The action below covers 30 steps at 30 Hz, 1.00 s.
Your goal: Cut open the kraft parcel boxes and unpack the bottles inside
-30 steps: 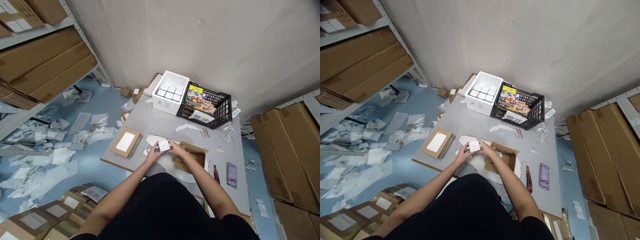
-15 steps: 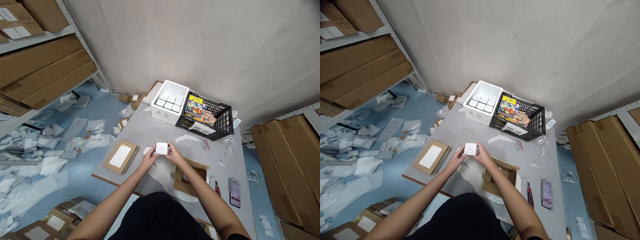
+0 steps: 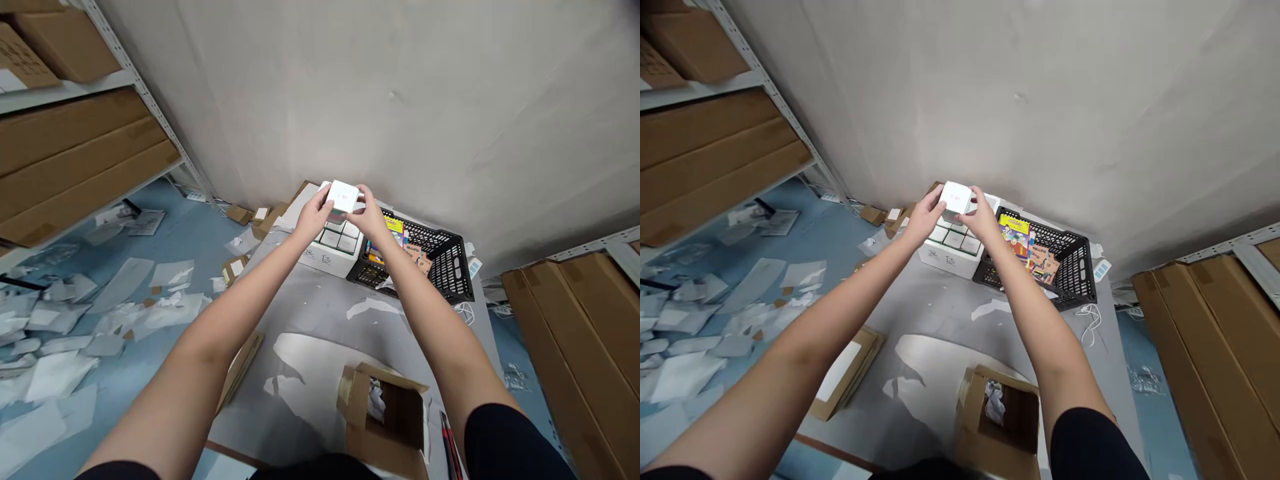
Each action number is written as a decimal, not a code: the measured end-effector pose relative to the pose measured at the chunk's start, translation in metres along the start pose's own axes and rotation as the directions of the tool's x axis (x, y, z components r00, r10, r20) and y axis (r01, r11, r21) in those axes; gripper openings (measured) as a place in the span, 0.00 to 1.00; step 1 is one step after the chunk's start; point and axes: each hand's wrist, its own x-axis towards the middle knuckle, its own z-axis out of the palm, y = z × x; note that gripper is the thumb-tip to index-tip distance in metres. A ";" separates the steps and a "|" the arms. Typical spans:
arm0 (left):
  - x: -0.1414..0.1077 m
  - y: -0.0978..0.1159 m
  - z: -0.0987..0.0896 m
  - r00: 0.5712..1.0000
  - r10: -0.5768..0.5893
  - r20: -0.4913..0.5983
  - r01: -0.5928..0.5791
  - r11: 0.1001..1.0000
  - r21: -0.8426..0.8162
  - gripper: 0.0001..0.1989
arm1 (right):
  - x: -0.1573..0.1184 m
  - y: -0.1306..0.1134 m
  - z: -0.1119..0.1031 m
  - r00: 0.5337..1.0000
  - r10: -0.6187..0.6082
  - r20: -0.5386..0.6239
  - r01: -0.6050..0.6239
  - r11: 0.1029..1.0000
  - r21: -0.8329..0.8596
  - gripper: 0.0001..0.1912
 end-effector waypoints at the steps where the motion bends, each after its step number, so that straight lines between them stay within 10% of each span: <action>1: 0.021 -0.012 0.002 1.000 0.005 0.004 -0.005 1.000 -0.024 0.25 | 0.022 0.009 -0.002 1.000 0.005 -0.015 -0.005 1.000 -0.009 0.44; 8: 0.099 -0.097 0.018 0.998 -0.068 0.016 0.069 0.990 -0.123 0.23 | 0.109 0.080 0.010 0.990 0.110 -0.092 -0.111 0.994 -0.004 0.44; 18: 0.092 -0.212 0.029 0.947 -0.321 0.018 0.315 0.939 0.141 0.31 | 0.110 0.165 0.045 0.962 0.272 0.002 -0.264 0.938 -0.224 0.41; 23: 0.085 -0.238 0.036 0.881 -0.442 0.170 0.181 0.646 0.741 0.17 | 0.098 0.198 0.058 0.948 0.305 0.088 -0.206 0.801 -0.562 0.27; 30: 0.080 -0.241 0.047 0.866 -0.445 0.228 0.052 0.534 0.844 0.14 | 0.084 0.212 0.070 0.963 0.231 0.141 -0.103 0.794 -0.598 0.22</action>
